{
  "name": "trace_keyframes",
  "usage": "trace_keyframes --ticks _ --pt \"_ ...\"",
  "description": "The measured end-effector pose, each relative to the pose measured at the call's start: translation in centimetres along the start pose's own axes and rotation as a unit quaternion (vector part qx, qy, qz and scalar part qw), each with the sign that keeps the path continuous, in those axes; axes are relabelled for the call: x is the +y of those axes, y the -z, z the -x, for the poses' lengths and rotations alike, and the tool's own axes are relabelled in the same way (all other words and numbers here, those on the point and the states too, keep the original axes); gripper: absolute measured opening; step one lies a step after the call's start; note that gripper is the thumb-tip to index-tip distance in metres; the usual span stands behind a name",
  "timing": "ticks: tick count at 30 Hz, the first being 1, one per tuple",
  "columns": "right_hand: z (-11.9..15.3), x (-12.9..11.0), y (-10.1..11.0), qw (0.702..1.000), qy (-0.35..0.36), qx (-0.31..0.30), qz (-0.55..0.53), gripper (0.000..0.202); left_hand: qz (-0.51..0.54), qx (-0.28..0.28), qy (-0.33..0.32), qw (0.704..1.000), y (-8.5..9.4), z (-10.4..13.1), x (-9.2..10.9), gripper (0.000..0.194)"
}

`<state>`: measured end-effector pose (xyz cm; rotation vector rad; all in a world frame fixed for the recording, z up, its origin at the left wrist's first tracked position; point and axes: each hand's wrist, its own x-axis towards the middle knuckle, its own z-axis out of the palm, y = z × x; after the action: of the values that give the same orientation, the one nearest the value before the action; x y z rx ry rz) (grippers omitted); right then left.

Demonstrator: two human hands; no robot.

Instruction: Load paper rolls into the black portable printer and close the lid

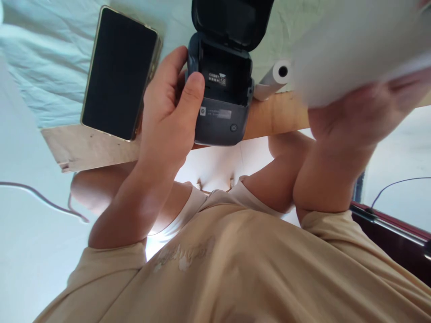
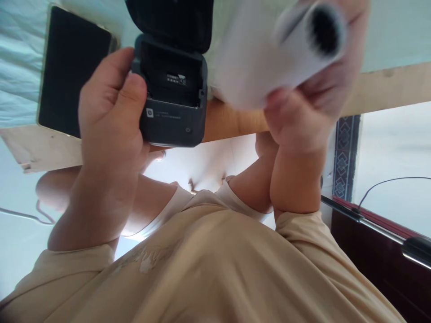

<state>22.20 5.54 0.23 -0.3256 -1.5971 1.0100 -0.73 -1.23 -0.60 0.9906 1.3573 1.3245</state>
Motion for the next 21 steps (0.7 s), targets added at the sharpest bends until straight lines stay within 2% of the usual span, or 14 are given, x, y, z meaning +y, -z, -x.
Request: trace_keyframes --ticks 1,3,6,9,15,19,21 --pt "0.1 -0.5 -0.3 0.998 0.01 -0.069 0.012 0.042 -0.027 -0.002 -0.002 1.0 0.2 0.0 0.2 0.041" --pt "0.5 -1.3 -0.9 0.983 -0.016 -0.178 0.035 0.051 -0.077 -0.014 -0.006 0.997 0.5 0.1 0.8 0.04" --pt "1.1 -1.9 -1.6 0.964 -0.069 -0.248 0.063 0.042 -0.178 -0.028 -0.03 0.983 0.9 0.2 1.9 0.03" --pt "1.3 -2.0 -1.9 0.961 -0.074 -0.254 0.085 0.04 -0.259 -0.029 -0.057 0.964 1.3 0.1 2.3 0.024" --pt "1.1 -1.7 -2.3 0.964 -0.09 -0.206 0.143 0.039 -0.37 -0.024 -0.109 0.922 2.2 -0.1 1.8 0.029" --pt "1.2 -1.8 -3.1 0.962 -0.072 -0.207 0.165 0.035 -0.344 0.013 -0.197 0.918 2.2 0.5 2.0 0.038" --pt "1.3 -1.9 -3.8 0.961 -0.049 -0.204 0.179 0.03 -0.302 0.01 -0.241 0.922 1.7 1.1 2.2 0.04"
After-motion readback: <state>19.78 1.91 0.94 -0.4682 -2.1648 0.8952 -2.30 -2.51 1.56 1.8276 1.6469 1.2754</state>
